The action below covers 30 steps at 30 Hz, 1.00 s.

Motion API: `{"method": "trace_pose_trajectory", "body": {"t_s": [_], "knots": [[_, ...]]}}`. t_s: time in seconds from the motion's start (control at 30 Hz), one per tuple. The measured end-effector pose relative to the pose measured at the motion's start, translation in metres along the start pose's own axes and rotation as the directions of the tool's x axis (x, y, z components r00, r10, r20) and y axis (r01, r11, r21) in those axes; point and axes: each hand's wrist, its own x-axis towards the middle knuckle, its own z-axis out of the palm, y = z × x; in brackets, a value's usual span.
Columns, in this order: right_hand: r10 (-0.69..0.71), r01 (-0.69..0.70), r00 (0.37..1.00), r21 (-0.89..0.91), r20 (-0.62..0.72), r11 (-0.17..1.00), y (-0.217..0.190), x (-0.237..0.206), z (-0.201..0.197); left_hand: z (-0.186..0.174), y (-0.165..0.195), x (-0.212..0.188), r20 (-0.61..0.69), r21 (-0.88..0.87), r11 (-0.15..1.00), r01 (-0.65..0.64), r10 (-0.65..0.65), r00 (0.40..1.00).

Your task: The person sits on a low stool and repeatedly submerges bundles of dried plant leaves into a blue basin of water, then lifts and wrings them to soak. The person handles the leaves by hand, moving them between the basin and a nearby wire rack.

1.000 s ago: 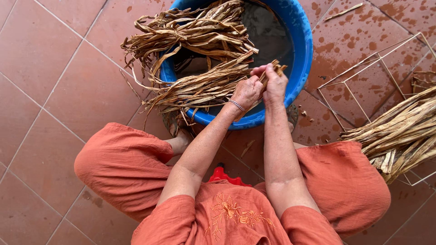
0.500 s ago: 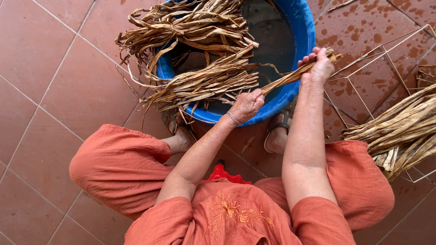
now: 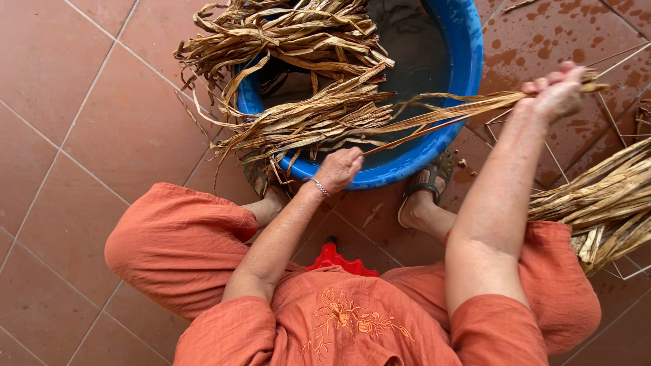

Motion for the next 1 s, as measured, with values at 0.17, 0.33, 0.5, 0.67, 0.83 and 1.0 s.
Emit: {"method": "trace_pose_trajectory", "body": {"t_s": [0.17, 0.33, 0.5, 0.67, 0.83, 1.0], "knots": [[-0.310, 0.319, 0.948, -0.200, 0.074, 0.926, -0.001, -0.016, 0.011, -0.001, -0.042, -0.010, 0.100, 0.426, 0.894, 0.137, -0.197, 0.975], [-0.599, 0.746, 0.660, -0.300, 0.454, 0.595, 0.072, -0.093, 0.028, -0.007, -0.023, 0.018, 0.119, 0.556, 0.812, 0.176, -0.287, 0.951], [0.042, 0.212, 0.876, -0.462, 0.481, 0.861, 0.136, -0.165, 0.006, -0.039, -0.007, 0.054, 0.152, 0.431, 0.830, 0.353, -0.453, 0.879], [0.205, -0.004, 0.952, -0.663, 0.225, 0.749, 0.163, -0.185, -0.006, -0.024, -0.027, 0.086, -0.178, 0.308, 0.950, 0.043, 0.013, 0.984], [0.419, -0.122, 0.900, -0.849, 0.124, 0.514, 0.162, -0.180, -0.002, 0.006, -0.047, 0.092, -0.118, 0.475, 0.868, 0.148, -0.103, 0.988], [0.561, -0.187, 0.816, -0.854, 0.140, 0.486, 0.161, -0.178, 0.000, 0.012, -0.054, 0.071, -0.197, 0.477, 0.849, 0.227, -0.149, 0.969]]}}
